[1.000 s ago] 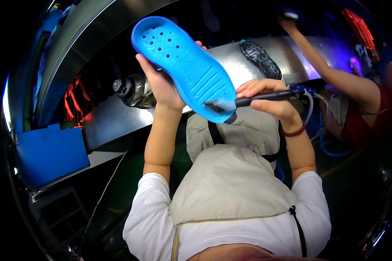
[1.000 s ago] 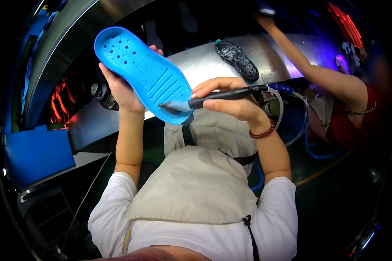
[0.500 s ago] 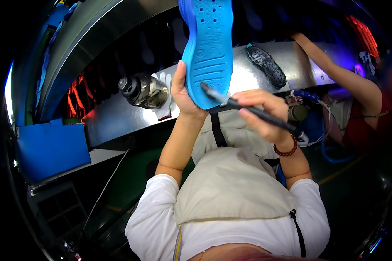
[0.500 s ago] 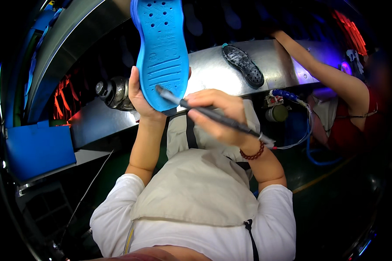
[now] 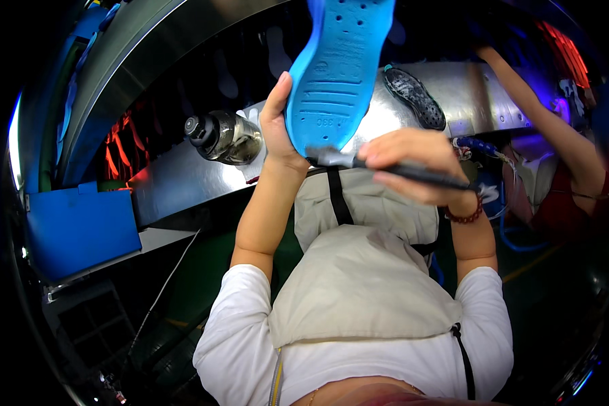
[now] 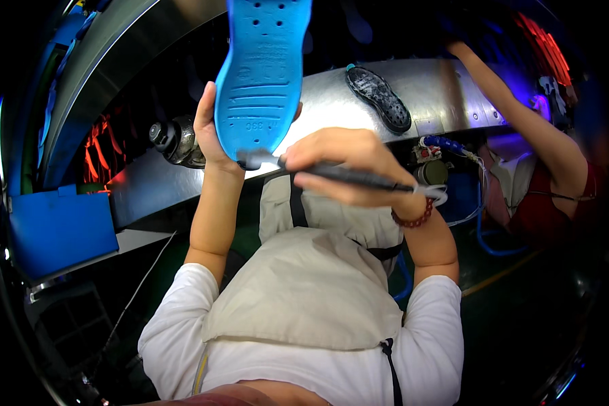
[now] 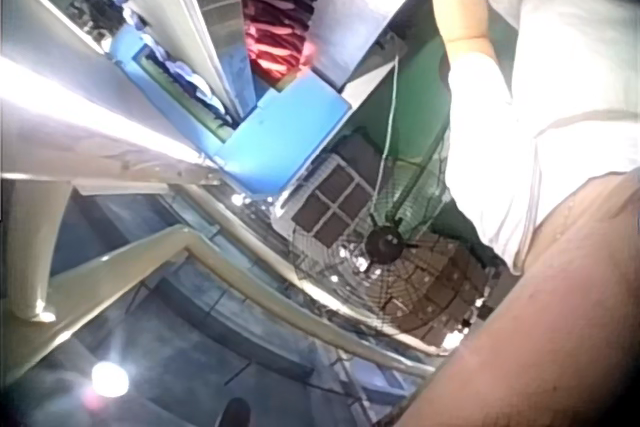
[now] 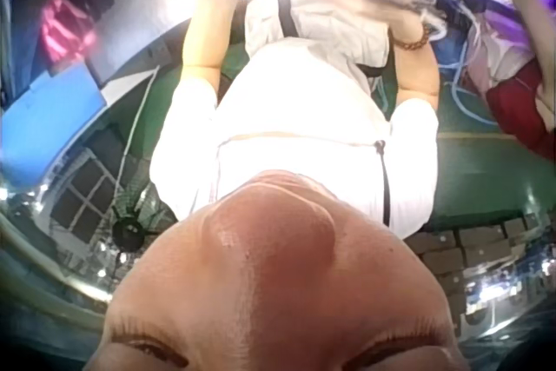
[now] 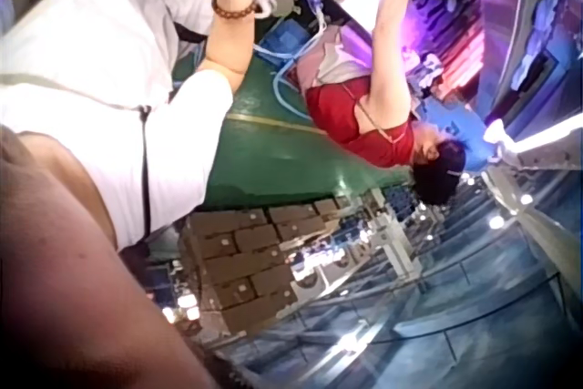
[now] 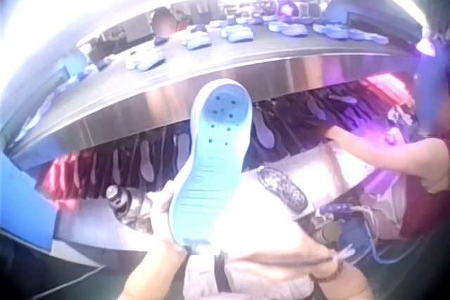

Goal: The person applies a liquid substance to blue shoe insoles using a brush and then places them onto a moving conveyor belt.

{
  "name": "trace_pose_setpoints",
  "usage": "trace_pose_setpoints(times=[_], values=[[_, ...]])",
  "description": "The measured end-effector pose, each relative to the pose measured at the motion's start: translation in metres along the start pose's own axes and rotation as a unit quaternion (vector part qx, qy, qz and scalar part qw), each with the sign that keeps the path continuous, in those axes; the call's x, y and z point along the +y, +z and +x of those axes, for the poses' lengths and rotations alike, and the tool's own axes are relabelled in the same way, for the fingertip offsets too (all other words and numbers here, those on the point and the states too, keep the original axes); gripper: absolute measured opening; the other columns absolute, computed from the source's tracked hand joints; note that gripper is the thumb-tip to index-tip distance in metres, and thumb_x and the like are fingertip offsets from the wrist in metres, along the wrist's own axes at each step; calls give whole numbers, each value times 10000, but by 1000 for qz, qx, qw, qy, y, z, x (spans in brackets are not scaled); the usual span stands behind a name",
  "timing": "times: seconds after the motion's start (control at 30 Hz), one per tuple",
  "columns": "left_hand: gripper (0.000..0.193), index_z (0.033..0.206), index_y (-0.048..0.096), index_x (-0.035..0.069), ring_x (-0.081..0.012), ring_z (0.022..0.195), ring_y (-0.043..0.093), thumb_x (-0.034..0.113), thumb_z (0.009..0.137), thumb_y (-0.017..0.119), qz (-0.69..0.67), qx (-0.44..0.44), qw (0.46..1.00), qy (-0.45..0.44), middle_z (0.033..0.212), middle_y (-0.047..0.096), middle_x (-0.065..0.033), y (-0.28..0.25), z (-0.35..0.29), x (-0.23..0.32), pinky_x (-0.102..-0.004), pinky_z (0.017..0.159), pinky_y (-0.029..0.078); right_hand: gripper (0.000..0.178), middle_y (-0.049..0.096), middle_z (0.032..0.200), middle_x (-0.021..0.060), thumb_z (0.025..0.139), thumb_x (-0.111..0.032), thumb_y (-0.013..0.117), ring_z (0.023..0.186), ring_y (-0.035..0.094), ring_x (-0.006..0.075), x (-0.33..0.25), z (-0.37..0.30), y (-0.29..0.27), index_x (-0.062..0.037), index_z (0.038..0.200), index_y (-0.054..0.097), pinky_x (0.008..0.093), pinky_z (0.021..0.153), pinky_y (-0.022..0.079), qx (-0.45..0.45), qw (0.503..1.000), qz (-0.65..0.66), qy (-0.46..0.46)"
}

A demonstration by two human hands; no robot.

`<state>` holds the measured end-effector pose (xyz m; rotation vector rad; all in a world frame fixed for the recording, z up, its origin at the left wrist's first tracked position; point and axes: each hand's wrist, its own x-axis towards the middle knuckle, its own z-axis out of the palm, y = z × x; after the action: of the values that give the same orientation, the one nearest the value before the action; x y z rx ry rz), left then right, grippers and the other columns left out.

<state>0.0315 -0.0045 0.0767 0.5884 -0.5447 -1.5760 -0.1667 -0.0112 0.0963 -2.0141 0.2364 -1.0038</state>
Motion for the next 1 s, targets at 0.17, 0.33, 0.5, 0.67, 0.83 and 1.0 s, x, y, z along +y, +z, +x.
trace_pose_setpoints(times=[0.17, 0.33, 0.5, 0.67, 0.83, 1.0], values=[[486, 1147, 470, -32, -290, 932, 579, 355, 869, 374, -125, -64, 981, -137, 1092, 537, -208, 5, -5, 9, -423, 832, 465, 187, 645, 862, 116, 644, -8, 687, 800, 631, 226, -17, -2, -9, -26, 822, 631, 313, 696, 501, -102, 994, 33, -14], [458, 1111, 495, -39, -225, 810, 600, 312, 818, 511, 143, 15, 960, -242, 965, 578, -183, 9, -8, 14, -329, 683, 511, 143, 641, 913, 90, 724, -28, 610, 859, 617, 203, -1, -7, -19, -46, 865, 626, 277, 745, 486, -155, 986, 2, 66], [514, 1100, 502, -35, -206, 801, 588, 383, 802, 534, 210, 26, 932, -294, 980, 565, -179, 17, -17, 22, -307, 657, 502, 173, 637, 910, 122, 713, -17, 636, 869, 617, 249, -4, -1, -40, -15, 885, 621, 307, 760, 493, -174, 983, 18, 48], [554, 1149, 477, -30, -197, 886, 568, 402, 805, 527, 330, 7, 890, -315, 1042, 546, -174, 22, -26, 26, -284, 727, 477, 165, 629, 929, 113, 695, -33, 614, 832, 614, 244, -12, -5, -43, -25, 859, 606, 286, 722, 489, -288, 950, -77, 91], [563, 1142, 481, -34, -190, 879, 570, 409, 798, 527, 309, 14, 904, -297, 1038, 548, -181, 12, -29, 29, -272, 707, 478, 158, 635, 880, 131, 724, -43, 631, 877, 612, 251, 5, -7, -59, 17, 867, 603, 313, 761, 490, -197, 975, 7, 99], [569, 1136, 475, -36, -188, 836, 575, 411, 788, 530, 323, 46, 909, -260, 994, 557, -181, 6, -32, 25, -260, 665, 482, 168, 644, 848, 123, 710, -67, 657, 824, 620, 212, 0, -10, -58, 21, 850, 623, 275, 731, 484, -205, 961, -11, 185]])
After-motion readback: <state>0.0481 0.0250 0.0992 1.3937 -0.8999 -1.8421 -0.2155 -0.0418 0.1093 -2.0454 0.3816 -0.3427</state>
